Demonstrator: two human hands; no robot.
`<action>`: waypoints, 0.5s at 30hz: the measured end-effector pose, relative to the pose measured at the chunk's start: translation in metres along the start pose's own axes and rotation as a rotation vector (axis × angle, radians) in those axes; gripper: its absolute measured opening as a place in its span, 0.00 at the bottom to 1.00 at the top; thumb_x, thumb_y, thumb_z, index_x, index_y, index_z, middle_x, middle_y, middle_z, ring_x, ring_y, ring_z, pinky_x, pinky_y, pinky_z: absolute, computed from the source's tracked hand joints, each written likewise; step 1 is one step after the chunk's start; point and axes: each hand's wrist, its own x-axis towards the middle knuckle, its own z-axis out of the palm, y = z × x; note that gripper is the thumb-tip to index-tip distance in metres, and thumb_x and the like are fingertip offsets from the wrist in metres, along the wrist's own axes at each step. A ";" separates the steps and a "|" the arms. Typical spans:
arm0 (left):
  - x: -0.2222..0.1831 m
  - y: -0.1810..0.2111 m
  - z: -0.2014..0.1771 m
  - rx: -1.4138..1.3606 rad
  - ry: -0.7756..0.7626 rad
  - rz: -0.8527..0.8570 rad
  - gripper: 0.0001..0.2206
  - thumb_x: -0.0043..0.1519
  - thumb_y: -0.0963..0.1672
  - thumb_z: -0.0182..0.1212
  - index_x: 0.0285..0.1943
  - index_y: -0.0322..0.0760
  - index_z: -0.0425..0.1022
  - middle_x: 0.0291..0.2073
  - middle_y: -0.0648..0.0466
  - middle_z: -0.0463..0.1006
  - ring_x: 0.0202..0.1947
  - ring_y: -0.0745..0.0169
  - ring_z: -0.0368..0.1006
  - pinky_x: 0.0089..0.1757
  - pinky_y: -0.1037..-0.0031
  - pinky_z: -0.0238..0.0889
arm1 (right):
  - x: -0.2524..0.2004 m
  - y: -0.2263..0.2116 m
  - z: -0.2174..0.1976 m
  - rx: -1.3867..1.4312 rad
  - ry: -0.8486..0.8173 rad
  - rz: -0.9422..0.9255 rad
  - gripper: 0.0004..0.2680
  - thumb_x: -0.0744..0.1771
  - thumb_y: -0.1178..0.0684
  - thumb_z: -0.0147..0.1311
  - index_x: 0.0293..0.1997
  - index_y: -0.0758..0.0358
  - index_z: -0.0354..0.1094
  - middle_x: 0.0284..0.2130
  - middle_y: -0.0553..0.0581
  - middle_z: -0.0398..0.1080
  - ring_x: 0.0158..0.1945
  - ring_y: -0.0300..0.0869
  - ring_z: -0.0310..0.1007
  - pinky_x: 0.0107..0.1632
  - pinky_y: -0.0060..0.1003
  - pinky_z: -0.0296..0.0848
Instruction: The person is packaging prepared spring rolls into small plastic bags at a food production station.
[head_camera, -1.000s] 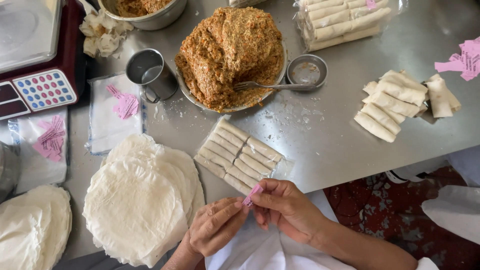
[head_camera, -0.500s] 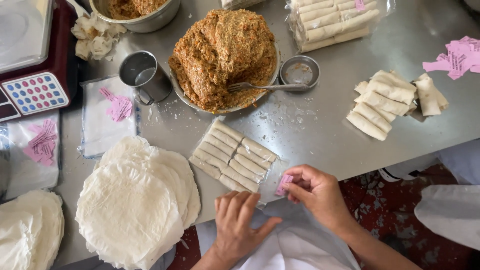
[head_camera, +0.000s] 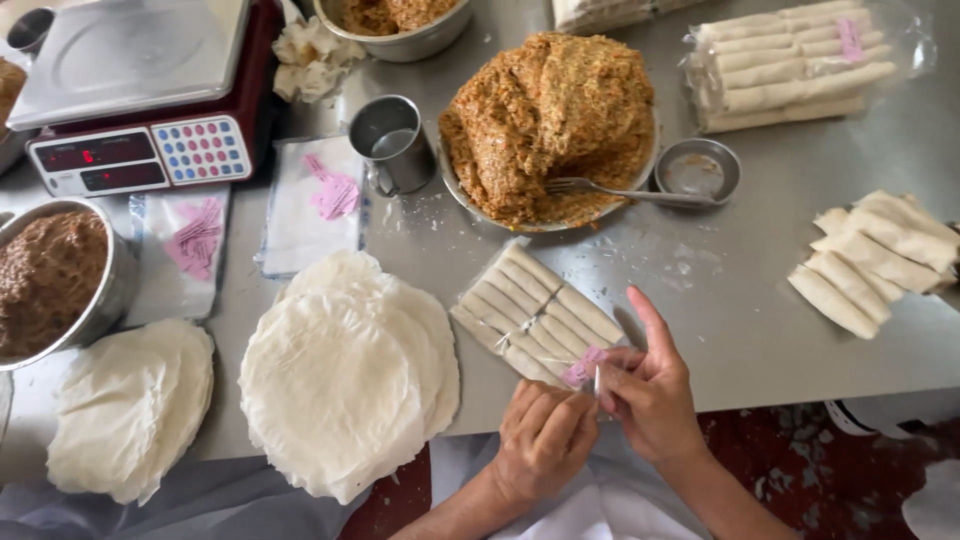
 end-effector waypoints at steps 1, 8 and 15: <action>-0.001 -0.001 0.001 0.001 0.014 0.005 0.04 0.62 0.36 0.59 0.36 0.34 0.75 0.27 0.54 0.74 0.26 0.60 0.68 0.32 0.70 0.62 | 0.002 0.004 -0.004 0.016 -0.019 0.014 0.36 0.62 0.66 0.54 0.80 0.53 0.39 0.18 0.56 0.63 0.14 0.36 0.56 0.18 0.28 0.59; -0.003 -0.009 -0.007 -0.028 -0.108 -0.005 0.17 0.70 0.52 0.53 0.45 0.34 0.76 0.36 0.51 0.78 0.36 0.54 0.74 0.38 0.65 0.61 | -0.007 -0.009 0.017 -0.538 0.167 -0.095 0.36 0.62 0.57 0.63 0.80 0.50 0.44 0.32 0.58 0.80 0.24 0.33 0.65 0.30 0.27 0.68; -0.017 -0.029 -0.014 0.116 -0.235 -0.025 0.23 0.68 0.56 0.51 0.48 0.33 0.79 0.45 0.47 0.81 0.46 0.46 0.73 0.45 0.58 0.60 | -0.004 0.008 0.003 -0.730 0.136 -0.376 0.35 0.63 0.56 0.65 0.78 0.55 0.44 0.33 0.48 0.80 0.21 0.30 0.61 0.31 0.26 0.68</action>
